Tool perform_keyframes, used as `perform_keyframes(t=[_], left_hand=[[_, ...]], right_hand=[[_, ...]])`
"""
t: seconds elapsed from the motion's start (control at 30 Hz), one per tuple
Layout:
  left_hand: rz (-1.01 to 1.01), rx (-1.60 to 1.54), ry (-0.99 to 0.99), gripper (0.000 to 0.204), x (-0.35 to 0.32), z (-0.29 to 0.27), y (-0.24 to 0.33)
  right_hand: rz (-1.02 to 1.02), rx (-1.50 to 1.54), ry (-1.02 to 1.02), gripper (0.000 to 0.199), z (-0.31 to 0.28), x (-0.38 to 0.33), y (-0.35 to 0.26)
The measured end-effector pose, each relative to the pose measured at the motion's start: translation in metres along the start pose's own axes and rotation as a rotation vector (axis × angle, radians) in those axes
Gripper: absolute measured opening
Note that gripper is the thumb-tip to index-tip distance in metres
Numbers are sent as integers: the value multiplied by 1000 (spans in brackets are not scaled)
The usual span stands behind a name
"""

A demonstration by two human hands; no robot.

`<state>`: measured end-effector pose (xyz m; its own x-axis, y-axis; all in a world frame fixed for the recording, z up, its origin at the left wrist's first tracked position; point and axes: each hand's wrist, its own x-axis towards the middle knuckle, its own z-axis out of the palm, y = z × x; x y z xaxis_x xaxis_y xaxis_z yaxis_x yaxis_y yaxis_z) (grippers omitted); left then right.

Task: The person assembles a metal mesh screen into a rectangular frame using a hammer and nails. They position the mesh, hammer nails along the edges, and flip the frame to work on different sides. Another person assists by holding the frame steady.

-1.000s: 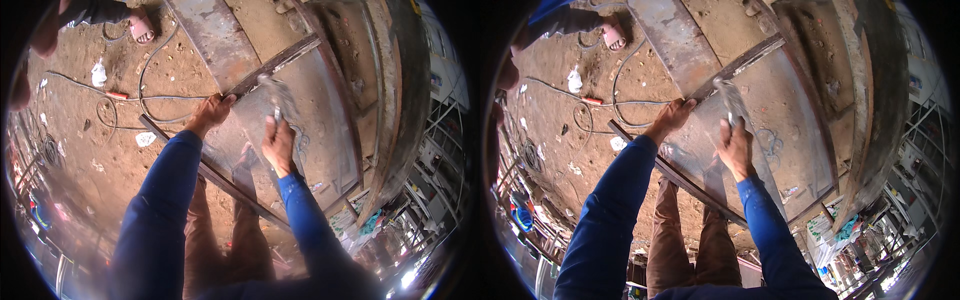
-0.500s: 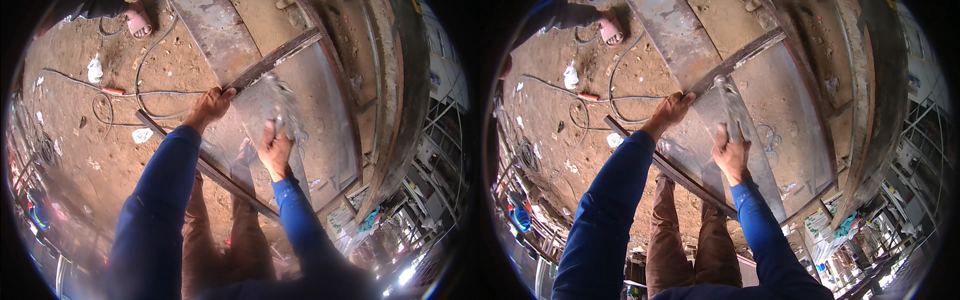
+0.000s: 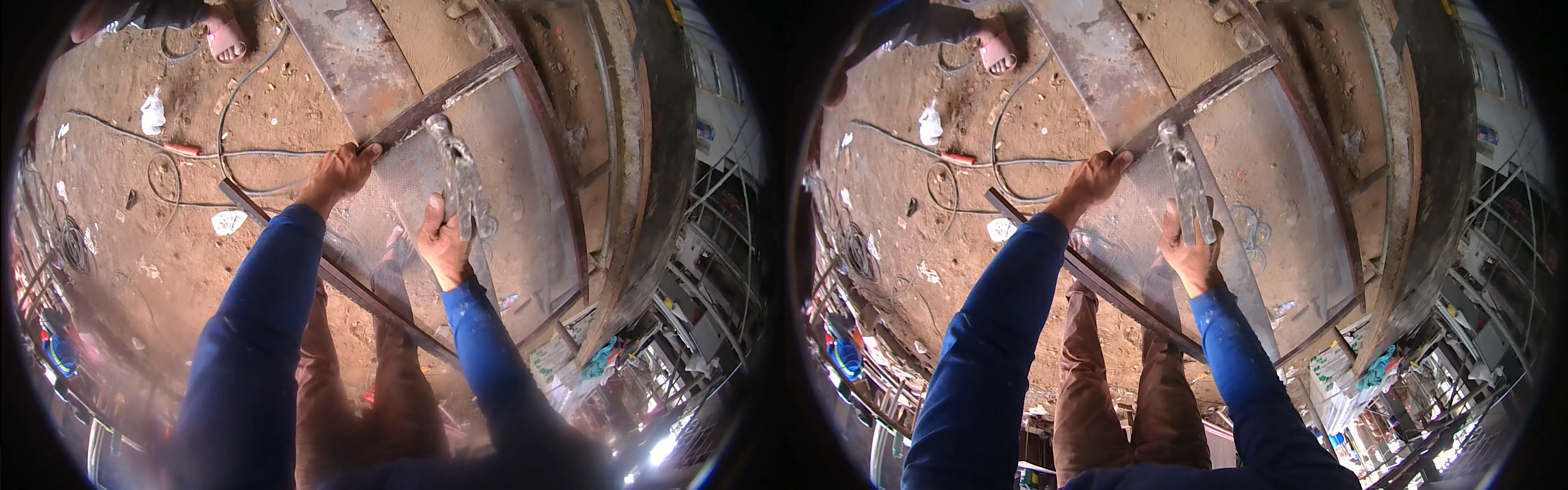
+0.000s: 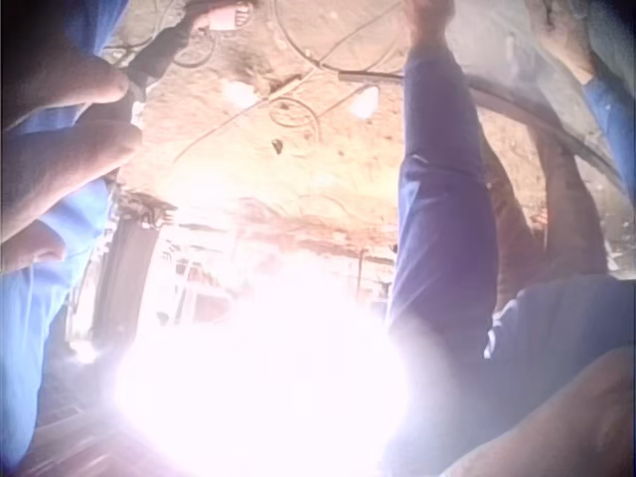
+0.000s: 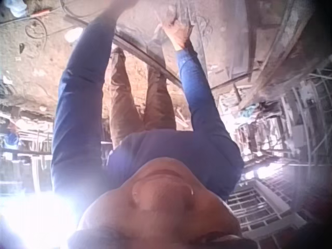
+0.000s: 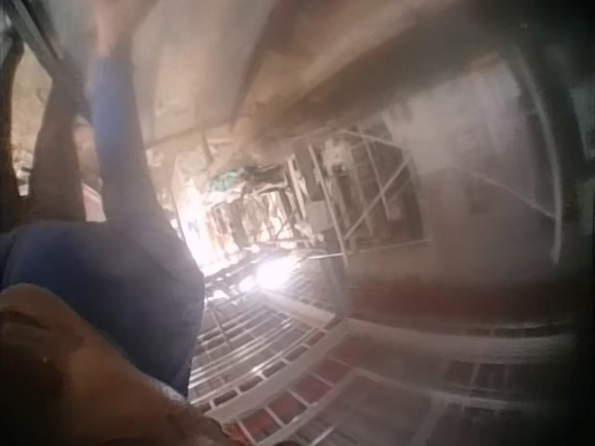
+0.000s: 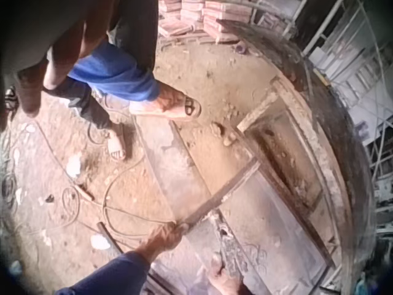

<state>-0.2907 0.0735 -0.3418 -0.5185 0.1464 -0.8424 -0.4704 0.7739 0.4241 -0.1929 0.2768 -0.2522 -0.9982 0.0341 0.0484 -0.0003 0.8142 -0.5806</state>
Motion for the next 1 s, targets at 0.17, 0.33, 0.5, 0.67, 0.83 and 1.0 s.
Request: perform_keyframes(t=[0.17, 0.33, 0.5, 0.67, 0.83, 1.0], left_hand=[[52, -6, -3, 91, 6, 10, -6], [56, -15, 90, 88, -1, 8, 2], [114, 74, 276, 76, -19, 22, 6], [-37, 136, 365, 86, -42, 12, 21], [-39, 117, 339, 96, -46, 15, 13], [-54, 87, 404, 102, -72, 15, -37]], right_hand=[[435, 4, -312, 34, 27, -6, 6], [596, 177, -315, 37, 16, -21, 14], [745, 259, -84, 44, -7, -95, 15], [1111, 413, -91, 48, -34, -172, 14], [1044, 191, -81, 42, -45, -241, 19], [862, 109, -24, 34, -39, -258, -14]])
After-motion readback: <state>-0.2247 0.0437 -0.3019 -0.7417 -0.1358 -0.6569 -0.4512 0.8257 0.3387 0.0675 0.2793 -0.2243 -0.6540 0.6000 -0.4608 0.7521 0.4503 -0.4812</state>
